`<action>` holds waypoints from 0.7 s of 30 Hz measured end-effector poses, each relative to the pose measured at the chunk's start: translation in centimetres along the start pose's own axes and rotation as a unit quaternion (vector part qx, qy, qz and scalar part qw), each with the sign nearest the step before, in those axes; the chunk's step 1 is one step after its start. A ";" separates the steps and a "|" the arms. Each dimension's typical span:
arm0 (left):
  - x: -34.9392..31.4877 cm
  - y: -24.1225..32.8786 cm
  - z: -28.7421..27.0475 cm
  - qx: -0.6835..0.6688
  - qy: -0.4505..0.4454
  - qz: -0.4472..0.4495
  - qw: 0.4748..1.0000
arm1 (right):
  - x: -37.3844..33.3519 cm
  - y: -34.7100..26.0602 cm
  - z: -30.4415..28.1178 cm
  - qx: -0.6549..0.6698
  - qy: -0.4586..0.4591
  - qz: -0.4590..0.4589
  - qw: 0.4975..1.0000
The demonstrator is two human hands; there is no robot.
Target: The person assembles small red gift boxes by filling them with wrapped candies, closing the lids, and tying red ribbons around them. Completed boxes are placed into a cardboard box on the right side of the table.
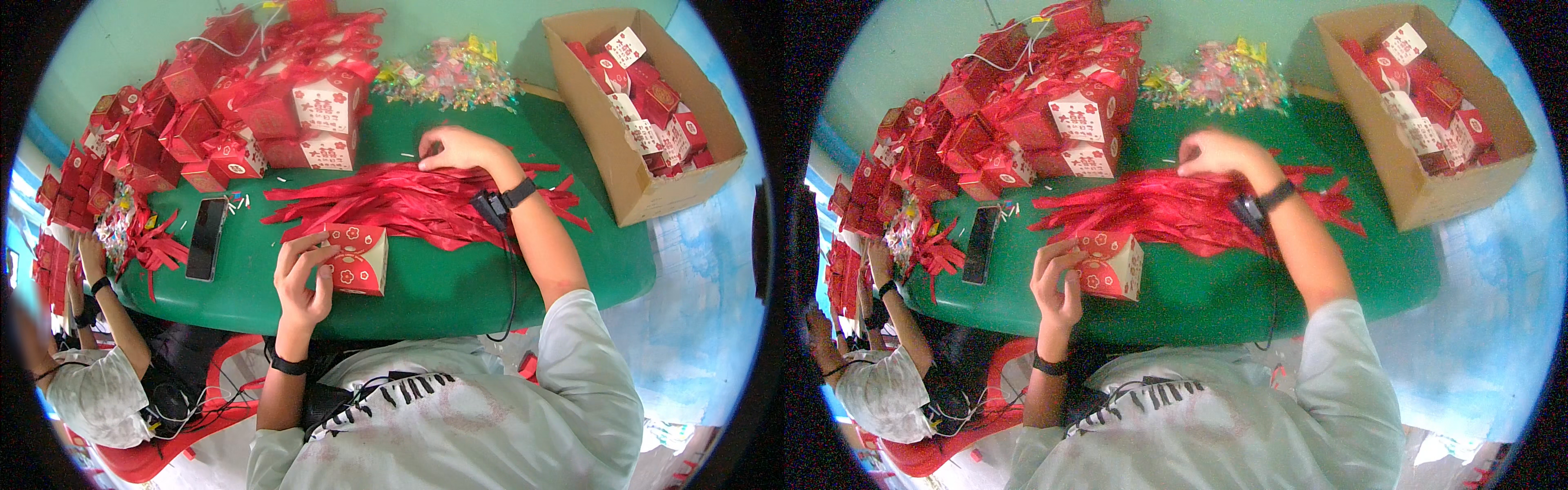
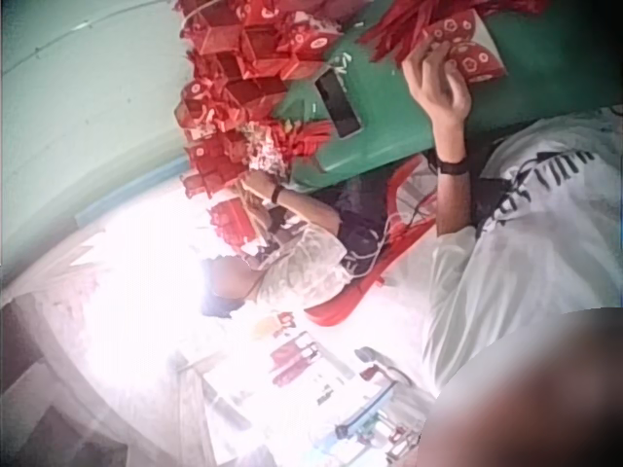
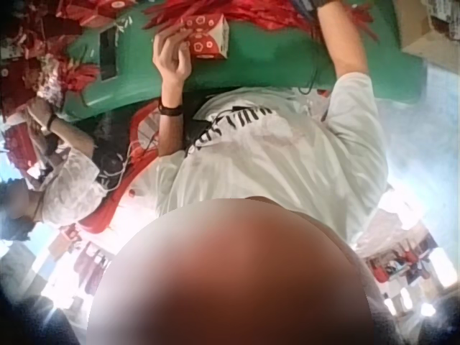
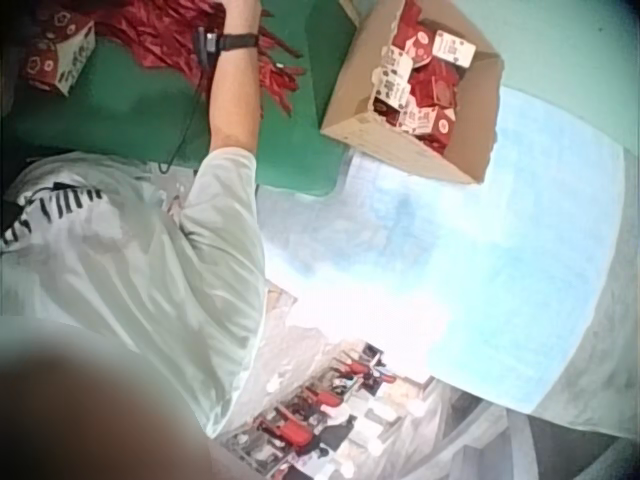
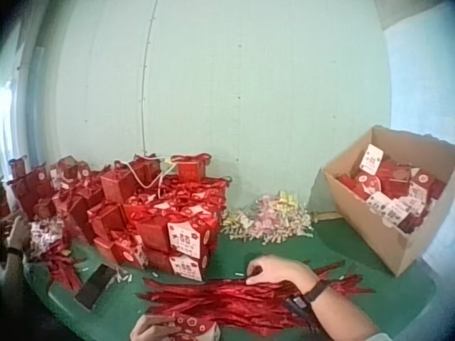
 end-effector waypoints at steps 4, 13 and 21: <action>0.0 0.0 0.1 -0.002 0.002 0.000 1.000 | 0.3 0.0 0.5 -0.046 -0.008 -0.028 0.999; 0.0 -0.1 0.1 -0.010 -0.004 0.005 1.000 | -0.5 1.0 -7.5 0.305 0.203 -0.057 0.929; 0.0 -0.2 0.3 -0.007 -0.009 -0.010 1.000 | -5.2 -3.8 -12.8 0.521 0.286 -0.083 0.800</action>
Point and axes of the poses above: each hand's wrist, its own x-axis towards the middle knuckle, its own z-axis out of the palm, y = z × x, the point moved 9 cm from there along x, towards the middle knuckle, and after that the axes turned 4 degrees about x, right-handed, at the moved point
